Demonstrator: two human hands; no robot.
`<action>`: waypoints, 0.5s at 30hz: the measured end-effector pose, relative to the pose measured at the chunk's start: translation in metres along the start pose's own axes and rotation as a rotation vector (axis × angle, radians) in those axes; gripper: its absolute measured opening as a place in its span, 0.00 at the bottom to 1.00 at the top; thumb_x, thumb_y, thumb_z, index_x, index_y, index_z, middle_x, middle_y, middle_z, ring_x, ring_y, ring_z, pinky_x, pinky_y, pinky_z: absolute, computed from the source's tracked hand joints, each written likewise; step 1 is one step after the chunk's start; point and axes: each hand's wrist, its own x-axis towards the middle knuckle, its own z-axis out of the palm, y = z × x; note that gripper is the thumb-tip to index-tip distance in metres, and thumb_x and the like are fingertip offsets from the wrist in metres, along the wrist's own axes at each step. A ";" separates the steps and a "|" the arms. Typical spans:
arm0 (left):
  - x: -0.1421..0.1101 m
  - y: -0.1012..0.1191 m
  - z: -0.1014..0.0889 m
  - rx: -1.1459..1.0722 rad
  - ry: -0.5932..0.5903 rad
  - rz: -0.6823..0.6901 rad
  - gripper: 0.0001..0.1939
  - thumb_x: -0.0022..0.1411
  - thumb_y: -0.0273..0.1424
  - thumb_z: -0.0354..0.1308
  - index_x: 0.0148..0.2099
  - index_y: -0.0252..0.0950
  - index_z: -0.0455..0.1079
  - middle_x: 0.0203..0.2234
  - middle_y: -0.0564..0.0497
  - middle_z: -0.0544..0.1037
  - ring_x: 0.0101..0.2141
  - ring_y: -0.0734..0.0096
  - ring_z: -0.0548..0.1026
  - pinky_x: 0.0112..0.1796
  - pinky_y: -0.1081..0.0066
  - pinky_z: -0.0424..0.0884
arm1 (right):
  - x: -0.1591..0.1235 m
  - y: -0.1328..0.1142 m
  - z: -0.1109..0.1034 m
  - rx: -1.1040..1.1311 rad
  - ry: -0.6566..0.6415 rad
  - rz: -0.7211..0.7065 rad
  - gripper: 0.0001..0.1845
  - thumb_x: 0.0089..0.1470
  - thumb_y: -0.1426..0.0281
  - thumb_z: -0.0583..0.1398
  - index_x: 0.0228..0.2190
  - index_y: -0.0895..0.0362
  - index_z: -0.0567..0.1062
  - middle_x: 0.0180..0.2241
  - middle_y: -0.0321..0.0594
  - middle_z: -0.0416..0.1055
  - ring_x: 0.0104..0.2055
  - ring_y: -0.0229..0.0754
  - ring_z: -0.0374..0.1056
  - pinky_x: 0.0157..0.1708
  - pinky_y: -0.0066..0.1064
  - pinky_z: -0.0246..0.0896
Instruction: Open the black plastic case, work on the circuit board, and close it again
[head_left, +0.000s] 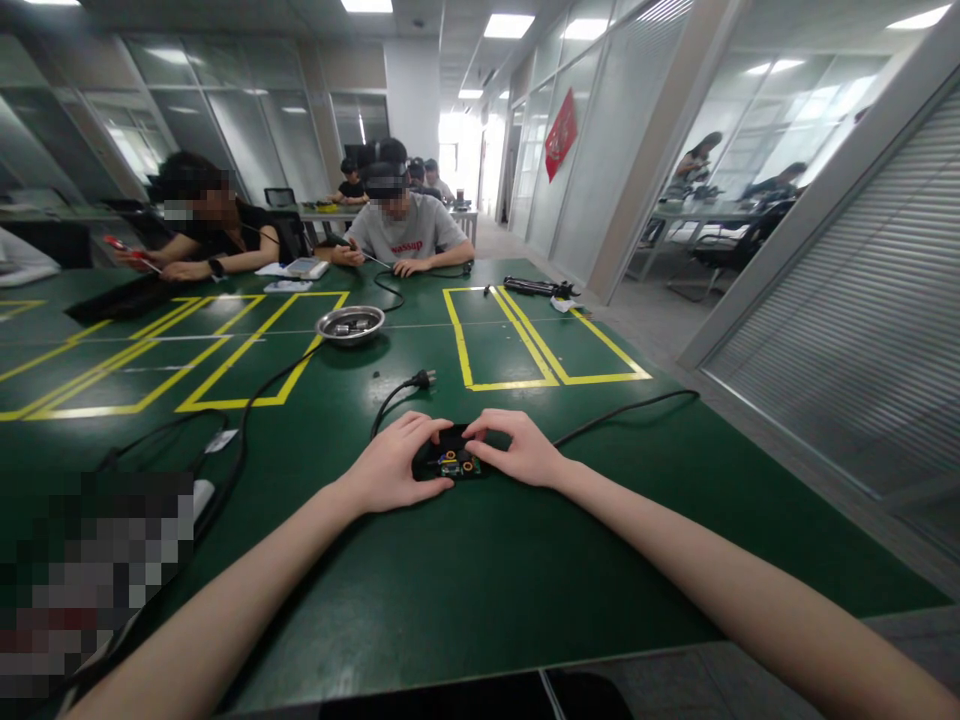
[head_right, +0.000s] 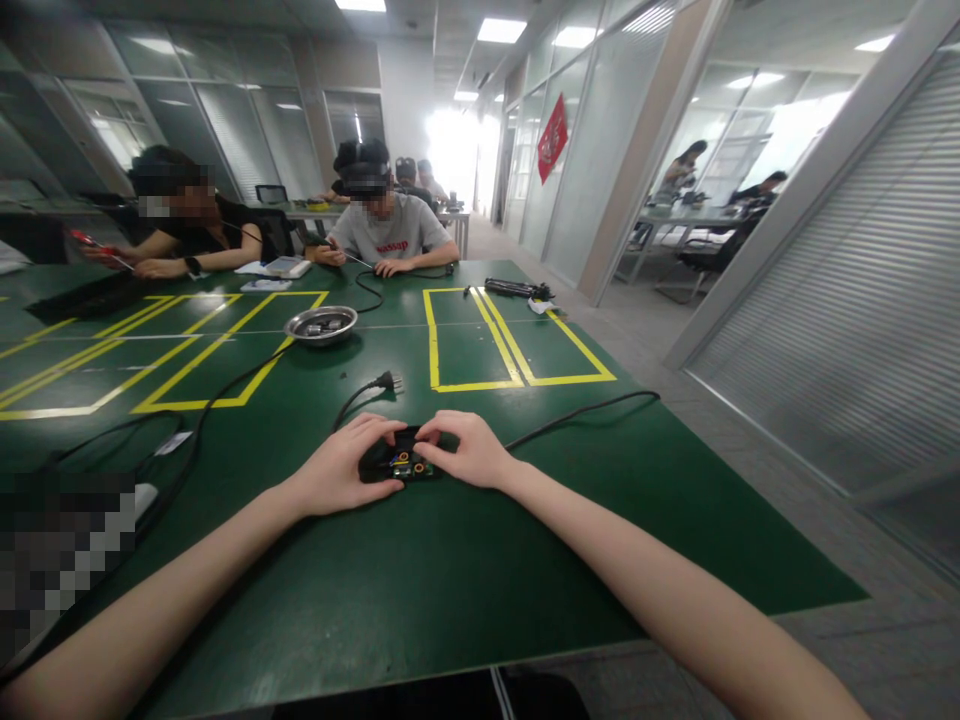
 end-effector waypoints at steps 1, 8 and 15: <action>0.000 0.000 0.000 -0.002 0.002 0.001 0.32 0.57 0.35 0.70 0.62 0.38 0.66 0.44 0.45 0.78 0.50 0.52 0.75 0.52 0.53 0.74 | 0.000 0.000 0.001 -0.010 0.026 0.015 0.09 0.64 0.64 0.62 0.42 0.54 0.80 0.37 0.42 0.77 0.42 0.46 0.74 0.48 0.42 0.72; -0.004 -0.006 0.006 0.050 0.010 -0.029 0.46 0.58 0.38 0.70 0.72 0.37 0.54 0.66 0.35 0.67 0.65 0.45 0.66 0.64 0.47 0.65 | 0.000 0.007 0.008 -0.091 -0.005 0.138 0.15 0.61 0.66 0.63 0.48 0.56 0.80 0.50 0.50 0.78 0.55 0.53 0.72 0.58 0.51 0.67; -0.005 -0.008 0.006 0.040 -0.030 -0.061 0.45 0.58 0.41 0.69 0.72 0.38 0.56 0.58 0.39 0.76 0.57 0.48 0.75 0.58 0.51 0.71 | 0.001 0.004 -0.003 0.209 -0.020 0.210 0.09 0.58 0.71 0.61 0.41 0.56 0.78 0.40 0.41 0.79 0.43 0.44 0.75 0.44 0.37 0.73</action>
